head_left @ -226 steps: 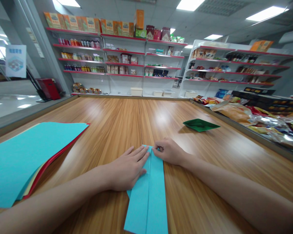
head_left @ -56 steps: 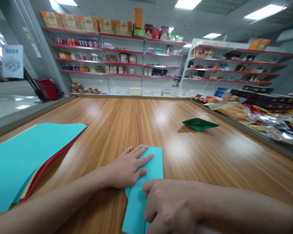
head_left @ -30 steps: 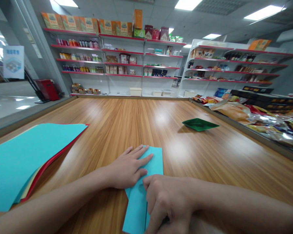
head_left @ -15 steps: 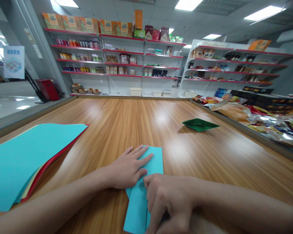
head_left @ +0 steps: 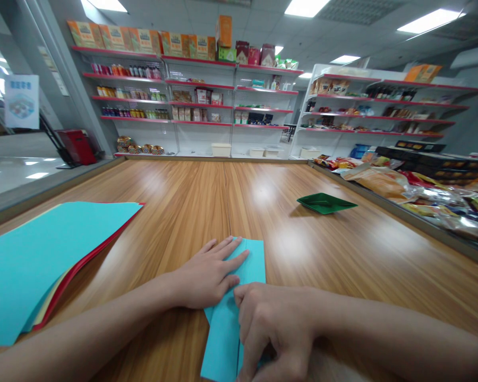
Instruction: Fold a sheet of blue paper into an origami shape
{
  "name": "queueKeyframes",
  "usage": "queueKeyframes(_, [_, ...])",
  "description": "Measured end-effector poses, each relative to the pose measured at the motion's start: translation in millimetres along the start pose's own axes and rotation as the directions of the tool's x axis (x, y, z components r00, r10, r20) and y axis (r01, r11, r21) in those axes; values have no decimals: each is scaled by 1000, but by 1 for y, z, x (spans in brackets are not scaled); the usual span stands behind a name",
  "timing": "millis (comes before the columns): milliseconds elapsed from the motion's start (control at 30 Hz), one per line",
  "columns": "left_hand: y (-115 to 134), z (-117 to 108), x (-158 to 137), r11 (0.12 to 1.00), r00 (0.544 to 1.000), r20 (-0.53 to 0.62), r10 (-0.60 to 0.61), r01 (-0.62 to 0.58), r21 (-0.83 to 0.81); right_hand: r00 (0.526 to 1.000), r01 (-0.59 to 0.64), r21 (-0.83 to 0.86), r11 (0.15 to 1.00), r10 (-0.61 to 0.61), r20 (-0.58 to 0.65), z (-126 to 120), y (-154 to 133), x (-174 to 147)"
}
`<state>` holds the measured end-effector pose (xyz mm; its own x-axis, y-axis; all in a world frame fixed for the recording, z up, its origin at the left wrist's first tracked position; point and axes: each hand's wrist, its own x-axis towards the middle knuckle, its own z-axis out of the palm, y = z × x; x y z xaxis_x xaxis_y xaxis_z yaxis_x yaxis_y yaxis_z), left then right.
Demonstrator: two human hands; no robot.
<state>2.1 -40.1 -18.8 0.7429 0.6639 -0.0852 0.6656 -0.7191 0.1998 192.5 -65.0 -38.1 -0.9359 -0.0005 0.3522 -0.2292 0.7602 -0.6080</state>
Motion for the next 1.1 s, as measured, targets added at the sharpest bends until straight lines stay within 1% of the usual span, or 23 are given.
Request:
queueKeyframes(167, [1, 0, 0, 1000, 1000, 7, -3, 3, 2, 999, -32, 5, 999, 32, 8, -1, 1, -1])
queueKeyframes(367, [0, -1, 1, 1000, 1000, 9, -5, 5, 4, 999, -40, -12, 999, 40, 27, -2, 2, -2])
queueKeyframes(533, [0, 0, 1, 1000, 1000, -3, 8, -8, -2, 995, -81, -19, 997, 82, 59, -2, 1, -2])
queueKeyframes(700, [0, 0, 0, 1000, 1000, 0, 8, -8, -6, 991, -125, -24, 992, 126, 44, -3, -2, -1])
queueKeyframes(933, [-1, 0, 1, 1000, 1000, 5, 12, -12, 4, 997, -74, -24, 997, 75, 20, -3, -1, -1])
queueKeyframes(1100, [-1, 0, 1, 1000, 1000, 3, 6, -6, 11, 996, -84, -20, 996, 84, 24, -4, -2, 0])
